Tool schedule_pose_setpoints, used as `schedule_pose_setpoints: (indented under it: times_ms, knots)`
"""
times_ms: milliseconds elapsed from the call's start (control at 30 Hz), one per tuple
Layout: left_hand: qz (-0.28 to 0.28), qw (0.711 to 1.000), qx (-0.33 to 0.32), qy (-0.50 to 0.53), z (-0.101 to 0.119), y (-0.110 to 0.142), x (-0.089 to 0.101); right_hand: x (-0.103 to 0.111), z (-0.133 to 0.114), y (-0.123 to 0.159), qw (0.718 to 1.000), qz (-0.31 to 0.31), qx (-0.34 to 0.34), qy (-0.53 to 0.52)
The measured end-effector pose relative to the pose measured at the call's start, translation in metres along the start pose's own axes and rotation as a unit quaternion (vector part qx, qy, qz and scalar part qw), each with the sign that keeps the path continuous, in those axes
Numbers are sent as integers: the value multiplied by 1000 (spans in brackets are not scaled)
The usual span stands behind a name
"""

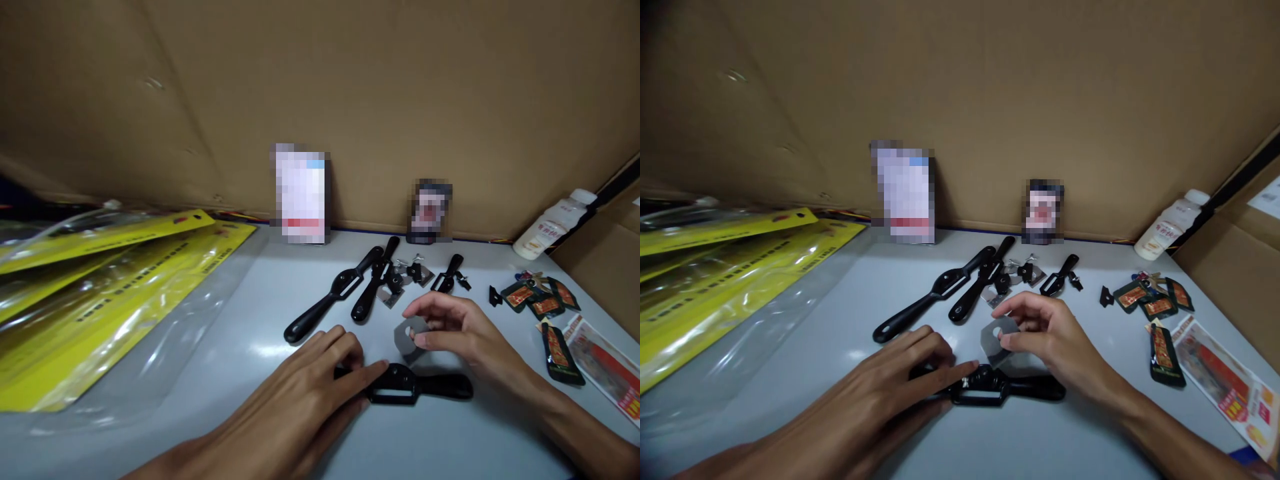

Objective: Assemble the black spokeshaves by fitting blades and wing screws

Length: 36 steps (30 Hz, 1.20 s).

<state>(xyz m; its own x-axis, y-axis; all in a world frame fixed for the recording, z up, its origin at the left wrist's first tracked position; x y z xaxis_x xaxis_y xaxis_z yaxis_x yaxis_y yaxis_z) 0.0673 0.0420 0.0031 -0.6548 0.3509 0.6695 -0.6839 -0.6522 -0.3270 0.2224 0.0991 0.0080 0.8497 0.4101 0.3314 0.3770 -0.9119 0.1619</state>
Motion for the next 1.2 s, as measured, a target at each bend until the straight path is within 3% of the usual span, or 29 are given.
schedule_pose_setpoints:
  times_ms: [333,800,1000,1200]
  knots:
    - [27,997,16,70,-7,0,2,-9,5,-1,1000,0,-3,25]
    - [25,998,17,57,-5,1,0,-27,13,4,994,-19,-12,111]
    - [29,998,17,49,-6,1,2,-28,0,8,966,32,70,247]
    - [7,1000,11,25,-2,1,3,-33,-4,10,950,27,84,300]
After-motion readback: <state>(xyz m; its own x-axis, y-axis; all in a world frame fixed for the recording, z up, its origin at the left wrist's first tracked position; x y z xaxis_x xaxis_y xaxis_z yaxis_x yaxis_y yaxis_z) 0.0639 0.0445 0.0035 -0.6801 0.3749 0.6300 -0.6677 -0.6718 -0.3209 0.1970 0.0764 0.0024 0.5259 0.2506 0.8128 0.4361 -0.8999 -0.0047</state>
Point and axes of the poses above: each hand's wrist, its own y-axis away from the middle knuckle, its own x-axis out of the back of the hand, z = x × y, the point moved 9 cm from there along -y, towards the middle knuckle, and after that the axes turned 14 degrees about y, right-handed, at the moved point
